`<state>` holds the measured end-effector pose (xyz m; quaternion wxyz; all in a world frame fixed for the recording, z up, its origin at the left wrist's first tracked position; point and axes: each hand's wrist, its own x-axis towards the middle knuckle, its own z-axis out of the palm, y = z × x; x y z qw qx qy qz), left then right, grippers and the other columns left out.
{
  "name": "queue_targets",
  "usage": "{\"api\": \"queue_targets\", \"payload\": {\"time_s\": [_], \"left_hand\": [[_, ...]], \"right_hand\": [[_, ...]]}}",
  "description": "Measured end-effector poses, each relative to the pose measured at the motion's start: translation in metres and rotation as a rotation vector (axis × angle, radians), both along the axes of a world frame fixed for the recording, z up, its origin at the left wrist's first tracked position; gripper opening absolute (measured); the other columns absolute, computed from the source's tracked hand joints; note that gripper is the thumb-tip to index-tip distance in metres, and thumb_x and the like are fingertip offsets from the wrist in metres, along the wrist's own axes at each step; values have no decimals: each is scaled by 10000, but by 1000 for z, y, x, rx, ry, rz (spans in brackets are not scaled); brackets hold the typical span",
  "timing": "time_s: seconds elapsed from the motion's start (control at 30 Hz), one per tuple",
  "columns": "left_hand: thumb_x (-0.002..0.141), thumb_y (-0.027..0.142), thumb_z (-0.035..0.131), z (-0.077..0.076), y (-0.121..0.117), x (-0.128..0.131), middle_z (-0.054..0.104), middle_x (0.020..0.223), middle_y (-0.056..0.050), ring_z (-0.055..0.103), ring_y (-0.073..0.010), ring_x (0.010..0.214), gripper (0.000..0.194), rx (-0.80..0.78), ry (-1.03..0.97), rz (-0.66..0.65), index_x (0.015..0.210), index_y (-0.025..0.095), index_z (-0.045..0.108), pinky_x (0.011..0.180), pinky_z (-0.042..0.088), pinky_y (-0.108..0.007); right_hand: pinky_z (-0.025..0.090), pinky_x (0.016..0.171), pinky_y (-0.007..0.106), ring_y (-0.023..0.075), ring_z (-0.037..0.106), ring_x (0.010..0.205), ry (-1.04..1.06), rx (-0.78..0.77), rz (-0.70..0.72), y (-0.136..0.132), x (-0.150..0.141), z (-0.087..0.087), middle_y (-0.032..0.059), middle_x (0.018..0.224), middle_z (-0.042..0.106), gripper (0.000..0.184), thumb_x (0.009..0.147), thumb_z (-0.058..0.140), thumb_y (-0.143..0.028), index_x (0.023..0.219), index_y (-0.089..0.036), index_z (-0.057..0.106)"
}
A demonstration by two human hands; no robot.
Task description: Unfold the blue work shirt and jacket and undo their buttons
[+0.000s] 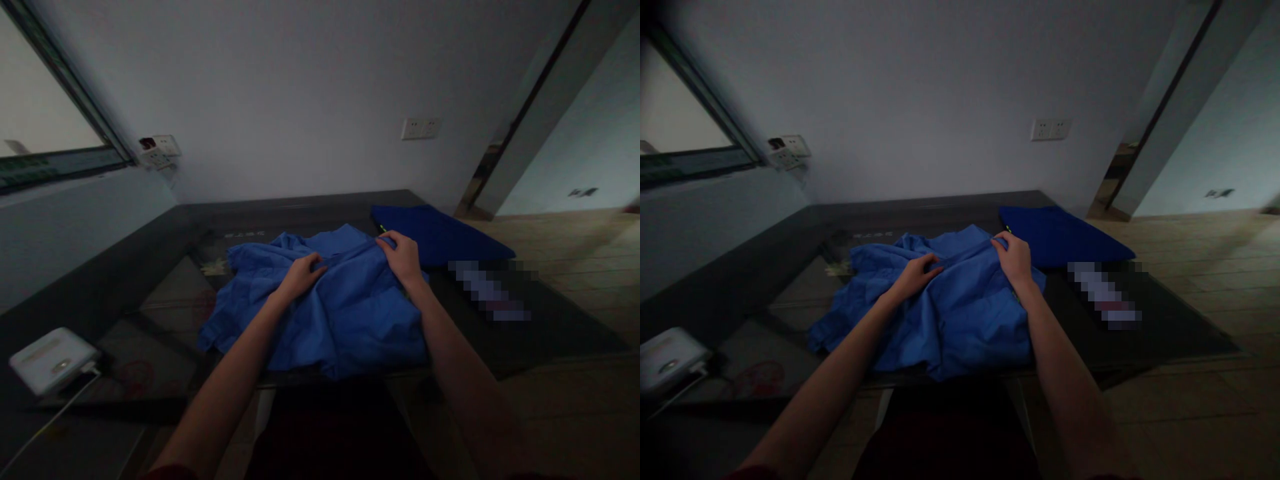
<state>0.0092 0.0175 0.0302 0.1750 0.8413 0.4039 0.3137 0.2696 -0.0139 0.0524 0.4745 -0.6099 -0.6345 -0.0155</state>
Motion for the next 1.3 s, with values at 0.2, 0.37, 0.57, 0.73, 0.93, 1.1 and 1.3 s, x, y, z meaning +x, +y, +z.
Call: {"api": "queue_targets", "payload": {"time_s": [0.2, 0.37, 0.57, 0.73, 0.93, 1.1, 1.3], "left_hand": [[849, 235, 507, 9, -10, 7, 700, 907, -47, 638, -214, 866, 155, -15, -145, 66, 903, 199, 648, 797, 469, -316], [873, 239, 491, 15, -19, 11, 687, 939, -35, 623, -192, 859, 161, 29, -287, 136, 960, 200, 621, 810, 467, -307], [892, 263, 469, 15, -24, 16, 663, 941, -36, 606, -174, 870, 176, -16, -401, -5, 985, 186, 597, 803, 461, -278], [870, 218, 487, 10, -22, 17, 621, 787, 2, 590, -150, 748, 194, -80, -479, 12, 1057, 192, 532, 721, 449, -254], [863, 187, 466, 11, -20, 17, 595, 891, -18, 573, -146, 867, 168, -20, -464, 59, 1031, 192, 471, 823, 431, -261], [802, 70, 424, 12, -17, 14, 591, 870, -27, 561, -161, 870, 164, 63, -300, -31, 841, 186, 534, 840, 443, -289], [778, 40, 454, 5, -13, 13, 569, 989, -58, 545, -184, 997, 265, 197, -209, 9, 935, 188, 608, 933, 424, -322]], "right_hand": [[443, 794, 377, 248, 609, 863, -195, -121, 34, -1, 1, -3, 72, 883, 685, 123, 778, 622, -190, 880, -216, 687], [431, 858, 407, 265, 584, 953, -220, -15, 178, -15, -31, 31, 96, 984, 668, 198, 826, 578, -198, 996, -209, 677], [423, 909, 376, 223, 596, 987, -144, -43, 518, -13, -69, 28, 72, 1023, 676, 188, 851, 569, -208, 1016, -210, 660], [442, 810, 340, 213, 601, 885, -58, -67, 461, -8, -69, 8, 64, 905, 667, 153, 766, 668, -222, 911, -182, 640], [431, 685, 284, 186, 600, 737, 25, -184, 492, 2, -72, -7, 24, 768, 661, 128, 718, 691, -253, 787, -170, 622], [427, 660, 272, 185, 609, 710, 71, -211, 512, 9, -66, -12, 19, 732, 671, 111, 749, 654, -276, 744, -165, 646], [440, 716, 296, 206, 621, 763, 79, -168, 464, 11, -66, -13, 45, 789, 691, 100, 752, 652, -253, 776, -156, 662]]}}
